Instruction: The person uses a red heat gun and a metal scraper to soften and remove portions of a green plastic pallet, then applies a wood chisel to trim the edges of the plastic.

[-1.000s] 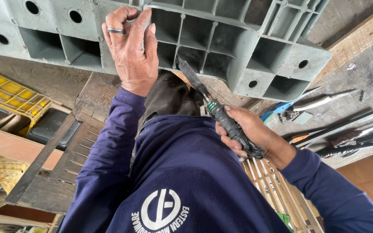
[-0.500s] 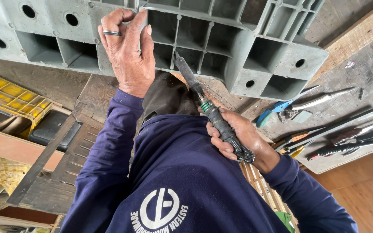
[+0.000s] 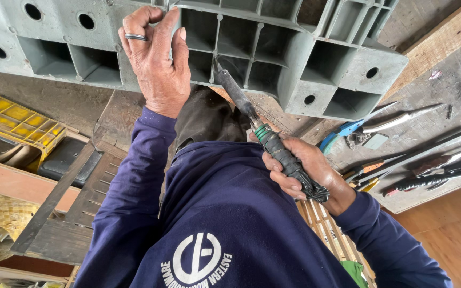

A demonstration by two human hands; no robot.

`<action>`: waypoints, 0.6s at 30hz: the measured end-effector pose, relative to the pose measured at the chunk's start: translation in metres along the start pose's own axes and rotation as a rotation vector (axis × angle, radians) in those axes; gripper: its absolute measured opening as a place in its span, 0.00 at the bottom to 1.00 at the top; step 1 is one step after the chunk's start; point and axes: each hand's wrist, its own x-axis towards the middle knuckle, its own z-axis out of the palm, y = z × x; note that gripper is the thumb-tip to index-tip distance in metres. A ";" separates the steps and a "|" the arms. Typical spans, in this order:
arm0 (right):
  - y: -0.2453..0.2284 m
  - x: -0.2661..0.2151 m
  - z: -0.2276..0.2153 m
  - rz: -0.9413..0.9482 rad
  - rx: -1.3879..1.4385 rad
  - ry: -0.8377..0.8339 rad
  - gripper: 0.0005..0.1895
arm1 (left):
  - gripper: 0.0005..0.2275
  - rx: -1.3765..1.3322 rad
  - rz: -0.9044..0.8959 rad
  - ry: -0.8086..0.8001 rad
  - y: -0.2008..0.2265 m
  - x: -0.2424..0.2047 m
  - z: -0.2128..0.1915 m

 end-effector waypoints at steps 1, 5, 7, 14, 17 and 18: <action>0.000 0.000 -0.001 -0.004 0.008 -0.012 0.30 | 0.13 -0.005 -0.003 0.003 0.000 0.000 0.000; -0.002 0.007 -0.003 -0.007 0.024 -0.007 0.29 | 0.13 -0.013 0.003 0.013 -0.001 0.001 0.001; 0.000 0.016 -0.002 -0.019 0.042 0.037 0.29 | 0.13 -0.018 0.003 0.011 0.000 0.002 0.000; 0.007 0.011 -0.003 -0.027 0.113 -0.016 0.29 | 0.13 -0.030 -0.009 0.011 0.004 0.002 -0.005; 0.015 0.011 -0.001 -0.051 0.215 -0.046 0.28 | 0.13 -0.033 0.008 0.018 0.004 0.005 -0.005; 0.015 0.011 -0.001 -0.057 0.240 -0.060 0.28 | 0.13 -0.027 0.009 0.020 0.004 0.006 -0.005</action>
